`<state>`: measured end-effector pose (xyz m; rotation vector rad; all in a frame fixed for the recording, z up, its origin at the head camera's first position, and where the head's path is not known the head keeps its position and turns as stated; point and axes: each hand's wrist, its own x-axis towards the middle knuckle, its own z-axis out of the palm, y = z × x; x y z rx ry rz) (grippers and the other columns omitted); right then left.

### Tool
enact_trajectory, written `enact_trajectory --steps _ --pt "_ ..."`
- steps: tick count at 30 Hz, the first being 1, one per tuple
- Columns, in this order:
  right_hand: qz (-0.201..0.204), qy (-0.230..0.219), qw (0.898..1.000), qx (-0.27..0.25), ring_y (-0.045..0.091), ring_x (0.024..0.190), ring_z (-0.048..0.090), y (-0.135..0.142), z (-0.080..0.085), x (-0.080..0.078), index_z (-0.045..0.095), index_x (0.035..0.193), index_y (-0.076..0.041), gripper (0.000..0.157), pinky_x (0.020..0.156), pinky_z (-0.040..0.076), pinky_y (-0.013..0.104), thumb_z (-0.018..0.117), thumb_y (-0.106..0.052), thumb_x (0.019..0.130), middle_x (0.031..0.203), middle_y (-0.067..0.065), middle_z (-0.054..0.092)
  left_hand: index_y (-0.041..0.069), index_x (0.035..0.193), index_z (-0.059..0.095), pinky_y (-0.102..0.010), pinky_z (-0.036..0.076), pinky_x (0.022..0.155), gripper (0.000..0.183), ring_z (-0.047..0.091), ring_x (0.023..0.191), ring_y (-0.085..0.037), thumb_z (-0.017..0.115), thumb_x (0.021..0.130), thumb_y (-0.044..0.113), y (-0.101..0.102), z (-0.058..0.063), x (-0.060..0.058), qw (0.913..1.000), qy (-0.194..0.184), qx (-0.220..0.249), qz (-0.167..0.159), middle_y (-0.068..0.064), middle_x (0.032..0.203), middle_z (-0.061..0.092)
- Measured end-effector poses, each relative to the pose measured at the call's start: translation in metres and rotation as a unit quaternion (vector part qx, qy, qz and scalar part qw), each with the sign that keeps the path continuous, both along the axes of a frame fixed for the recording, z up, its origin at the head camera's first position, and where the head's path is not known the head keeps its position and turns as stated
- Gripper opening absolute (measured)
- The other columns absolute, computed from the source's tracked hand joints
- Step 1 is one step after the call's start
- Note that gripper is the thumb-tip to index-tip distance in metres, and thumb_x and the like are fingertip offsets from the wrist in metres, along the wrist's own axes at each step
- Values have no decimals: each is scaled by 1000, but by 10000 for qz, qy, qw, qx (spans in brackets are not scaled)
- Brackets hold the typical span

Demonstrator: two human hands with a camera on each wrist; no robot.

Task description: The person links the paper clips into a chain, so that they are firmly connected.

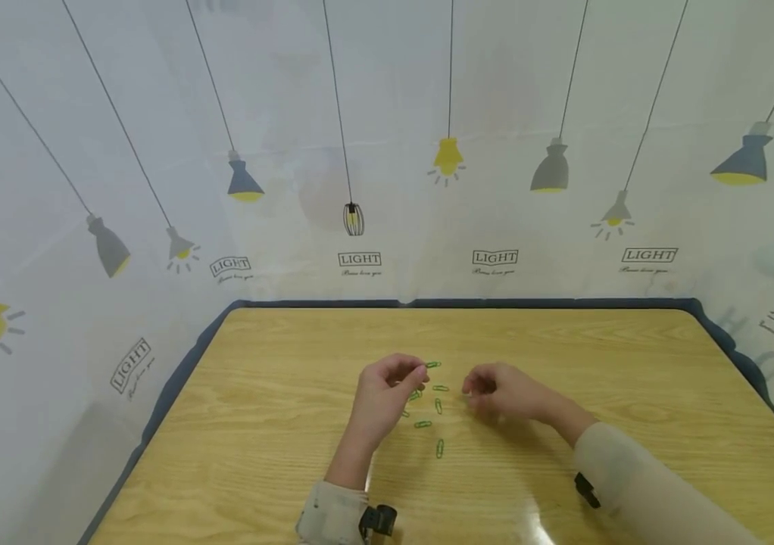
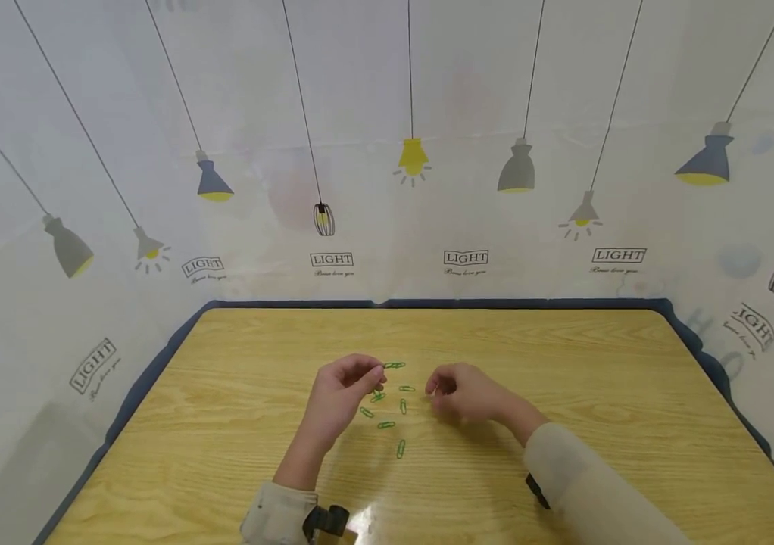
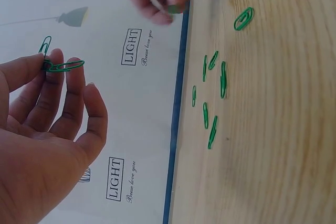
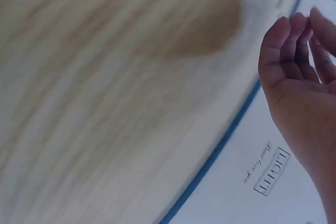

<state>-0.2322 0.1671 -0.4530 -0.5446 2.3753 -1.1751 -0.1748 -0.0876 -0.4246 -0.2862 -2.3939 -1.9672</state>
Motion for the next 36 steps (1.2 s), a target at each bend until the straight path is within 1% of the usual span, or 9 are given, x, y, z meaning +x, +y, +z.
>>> enact_trajectory --steps 4,6,9,15,19,23,26,30,36 --pt "-257 300 9983 -428 24 86 63 1 20 2 68 135 -7 28 80 59 43 58 -13 109 107 16 66 7 115 77 -35 61 83 22 72 92 -16 69 105 26 2 1 1 10000 -9 -74 -14 -14 105 77" --pt "-438 321 9951 -830 27 89 67 1 32 5 67 135 -4 28 86 61 48 58 -15 110 108 18 69 8 115 77 -43 62 86 22 72 92 -15 69 106 26 3 0 1 10000 -13 -93 -13 -12 105 78" --pt "-827 343 9860 -1410 26 94 72 -3 49 11 68 130 -2 28 89 63 43 63 -19 109 107 12 73 10 115 77 -52 61 89 20 72 92 -13 69 106 26 4 1 1 10000 -29 -89 -20 -10 104 78" --pt "-1542 463 9642 -2106 17 82 72 -18 69 32 73 122 -3 29 79 65 34 71 -27 105 97 4 73 6 116 77 -34 61 82 24 72 92 -15 70 105 27 6 1 2 10000 -8 -83 -41 -13 105 78" --pt "-1559 435 9485 -2723 18 83 75 -28 68 47 74 121 2 30 81 66 35 72 -23 104 95 1 76 5 116 76 -31 59 82 25 71 91 -15 69 106 26 7 1 1 9999 -15 -71 -113 -14 107 78" --pt "-1681 634 9344 -3076 16 86 78 -39 59 59 72 125 6 29 84 67 36 71 -14 103 96 0 78 7 114 77 -41 61 86 22 71 91 -14 69 106 26 9 3 0 9998 20 -97 -143 -13 107 78" --pt "-2015 1008 9276 -2981 11 82 78 -48 50 66 72 121 6 24 80 67 34 73 -9 101 96 7 78 7 113 77 -43 61 86 21 71 91 -14 70 105 26 9 4 0 9998 67 -98 -148 -14 106 78" --pt "-2357 1547 9215 -2670 10 78 77 -57 42 75 76 110 2 14 76 66 29 75 -8 100 95 16 78 6 114 77 -36 60 85 23 72 92 -16 70 105 26 9 5 1 9998 87 -52 -191 -15 107 77" --pt "-2347 2007 9184 -2473 11 76 76 -63 41 78 78 105 -2 9 72 64 24 76 -8 99 92 17 79 7 112 77 -41 61 87 21 72 93 -19 70 105 25 8 5 2 9998 84 -17 -188 -15 107 77"
